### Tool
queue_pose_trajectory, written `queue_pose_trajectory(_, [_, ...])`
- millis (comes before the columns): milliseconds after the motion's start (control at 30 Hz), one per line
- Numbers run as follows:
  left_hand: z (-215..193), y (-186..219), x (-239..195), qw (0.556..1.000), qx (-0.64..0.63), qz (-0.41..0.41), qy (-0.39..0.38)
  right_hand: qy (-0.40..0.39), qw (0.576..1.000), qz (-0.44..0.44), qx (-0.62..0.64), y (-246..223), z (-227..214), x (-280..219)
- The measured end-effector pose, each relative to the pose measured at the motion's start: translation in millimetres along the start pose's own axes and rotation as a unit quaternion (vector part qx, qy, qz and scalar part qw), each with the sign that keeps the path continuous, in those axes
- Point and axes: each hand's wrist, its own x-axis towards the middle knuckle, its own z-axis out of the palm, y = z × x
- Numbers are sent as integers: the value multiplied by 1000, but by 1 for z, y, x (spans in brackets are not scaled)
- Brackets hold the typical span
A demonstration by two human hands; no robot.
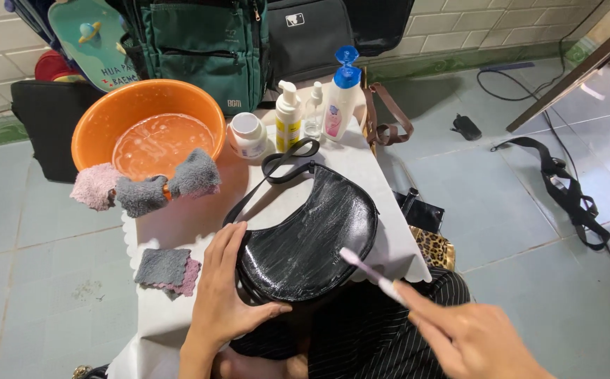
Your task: The person scrubs the surface of a black handbag using a toothbrush. The bag is placed on a white cloth on the floor, and the person uses a soapy toothbrush to clean the exterior.
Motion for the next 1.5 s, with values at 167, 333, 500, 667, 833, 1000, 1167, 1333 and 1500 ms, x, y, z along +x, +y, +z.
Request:
queue_pose_trajectory(167, [2, 3, -1, 1000, -1, -5, -5, 85, 995, 0, 44, -30, -11, 6])
queue_pose_trajectory(333, [0, 1, 0, 1000, 3, -6, -5, 28, 992, -90, 84, -50, 5, 26])
queue_pose_trajectory(500, [0, 3, -3, 1000, -2, -3, 0, 183, 983, -16, -23, -64, -6, 71])
queue_pose_trajectory(667, [-2, -2, -2, 1000, -4, 2, 1, 5, 995, -81, 64, -80, -14, 65])
queue_pose_trajectory(833, [-4, -3, 1, 1000, -7, 7, 8, 82, 996, -12, -23, -84, -7, 67])
queue_pose_trajectory(1000, [-5, -2, -3, 1000, -17, -5, -4, 75, 996, -55, -19, -89, -5, 65])
queue_pose_trajectory(1167, [-5, -6, -2, 1000, -19, -1, -1, 83, 974, -200, 64, -96, 14, 50])
queue_pose_trajectory(1333, [-6, -3, -4, 1000, -28, -8, 0, 128, 991, -42, -18, -104, 8, 58])
queue_pose_trajectory(1500, [-1, -5, -4, 1000, -16, 1, 24, 31, 982, -166, 82, -116, 24, 43])
